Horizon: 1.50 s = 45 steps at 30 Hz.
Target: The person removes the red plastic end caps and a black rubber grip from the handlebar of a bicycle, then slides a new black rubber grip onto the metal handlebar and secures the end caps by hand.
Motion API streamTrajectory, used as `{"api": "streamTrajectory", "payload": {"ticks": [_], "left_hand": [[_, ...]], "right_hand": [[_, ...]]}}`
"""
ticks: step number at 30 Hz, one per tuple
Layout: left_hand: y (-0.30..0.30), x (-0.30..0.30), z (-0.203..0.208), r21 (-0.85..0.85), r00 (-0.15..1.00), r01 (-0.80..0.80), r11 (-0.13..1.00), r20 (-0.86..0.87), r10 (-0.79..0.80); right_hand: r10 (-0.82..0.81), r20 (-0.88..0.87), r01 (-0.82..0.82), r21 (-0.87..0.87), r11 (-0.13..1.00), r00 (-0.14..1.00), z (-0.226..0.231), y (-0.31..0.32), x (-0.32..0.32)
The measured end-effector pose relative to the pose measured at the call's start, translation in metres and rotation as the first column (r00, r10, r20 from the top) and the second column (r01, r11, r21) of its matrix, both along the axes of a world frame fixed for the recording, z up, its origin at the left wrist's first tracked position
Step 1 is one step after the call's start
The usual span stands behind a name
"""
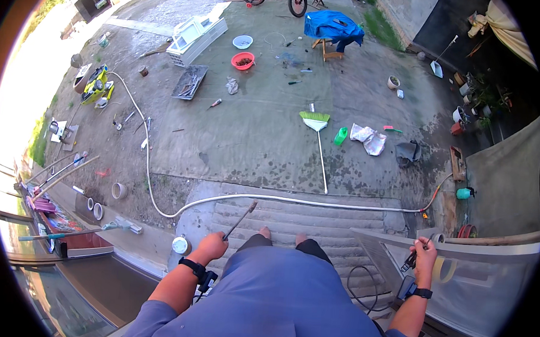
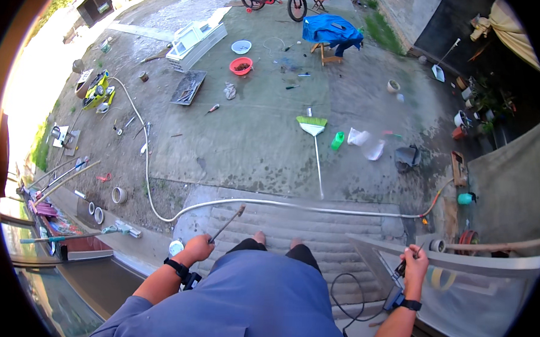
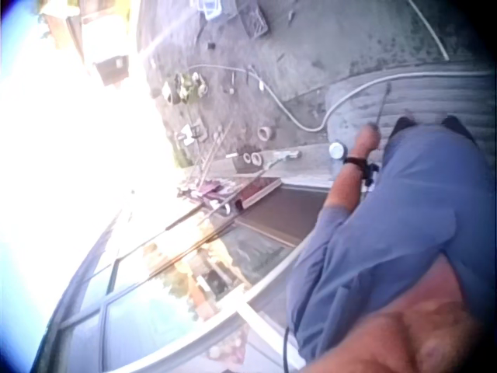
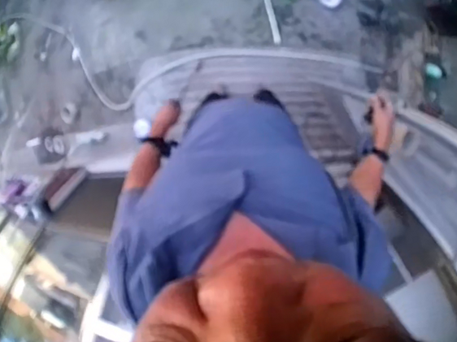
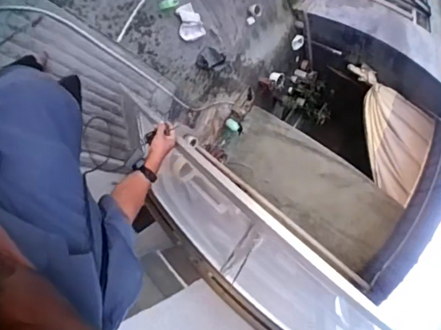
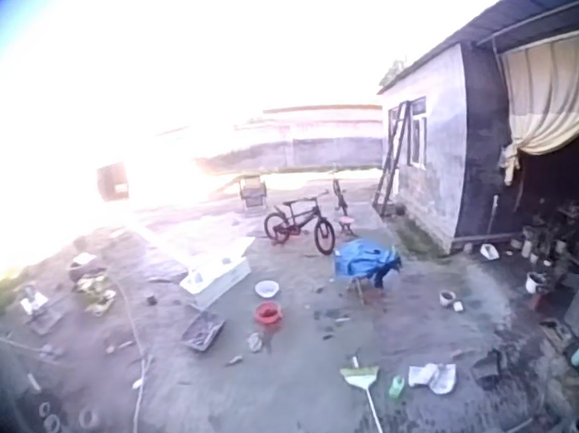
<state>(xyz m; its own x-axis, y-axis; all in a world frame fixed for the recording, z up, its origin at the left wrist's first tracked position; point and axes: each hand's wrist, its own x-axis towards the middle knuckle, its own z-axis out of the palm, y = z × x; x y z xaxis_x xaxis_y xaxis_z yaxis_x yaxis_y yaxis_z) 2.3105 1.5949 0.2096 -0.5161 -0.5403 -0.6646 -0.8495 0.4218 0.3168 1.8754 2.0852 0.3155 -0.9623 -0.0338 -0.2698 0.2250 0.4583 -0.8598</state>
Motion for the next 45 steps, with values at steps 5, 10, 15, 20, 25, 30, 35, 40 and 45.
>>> {"api": "streamTrajectory", "payload": {"ticks": [5, 10, 15, 20, 25, 30, 35, 40, 45], "left_hand": [[-0.031, -0.005, 0.009, 0.051, 0.999, -0.019, 0.999, -0.032, 0.021], [-0.059, 0.001, -0.017, 0.126, 0.994, -0.083, 0.989, -0.056, 0.091], [-0.073, -0.020, -0.006, 0.160, 0.997, -0.069, 0.985, -0.032, 0.075], [-0.091, -0.037, -0.013, 0.172, 0.999, -0.027, 0.985, -0.035, 0.033], [-0.112, -0.059, -0.028, 0.164, 1.000, -0.018, 0.986, -0.022, 0.022], [-0.141, -0.096, -0.033, 0.164, 0.995, -0.093, 0.982, -0.013, 0.096], [-0.180, -0.139, -0.059, 0.139, 0.959, -0.268, 0.953, -0.054, 0.277], [-0.213, -0.170, -0.086, 0.191, 0.904, -0.416, 0.889, -0.023, 0.427], [-0.282, -0.231, -0.101, 0.181, 0.930, -0.361, 0.915, 0.004, 0.367]], "right_hand": [[-0.143, 0.007, 0.143, -0.037, 0.989, 0.990, -0.007, -0.011, 0.057], [-0.156, 0.038, 0.158, -0.048, 0.986, 0.987, -0.018, -0.021, 0.092], [-0.224, 0.067, 0.227, -0.042, 0.973, 0.972, -0.024, -0.025, 0.120], [-0.252, 0.137, 0.271, -0.142, 0.952, 0.958, -0.047, -0.055, 0.118], [-0.239, 0.156, 0.270, -0.225, 0.936, 0.958, -0.070, -0.096, 0.078], [-0.193, 0.161, 0.228, -0.239, 0.944, 0.968, -0.105, -0.151, 0.009], [-0.100, 0.156, 0.145, -0.306, 0.941, 0.983, -0.162, -0.218, -0.085], [0.001, 0.206, 0.069, -0.331, 0.941, 0.979, -0.172, -0.304, -0.163], [0.059, 0.165, 0.004, -0.360, 0.933, 0.985, -0.190, -0.393, -0.244]]}}
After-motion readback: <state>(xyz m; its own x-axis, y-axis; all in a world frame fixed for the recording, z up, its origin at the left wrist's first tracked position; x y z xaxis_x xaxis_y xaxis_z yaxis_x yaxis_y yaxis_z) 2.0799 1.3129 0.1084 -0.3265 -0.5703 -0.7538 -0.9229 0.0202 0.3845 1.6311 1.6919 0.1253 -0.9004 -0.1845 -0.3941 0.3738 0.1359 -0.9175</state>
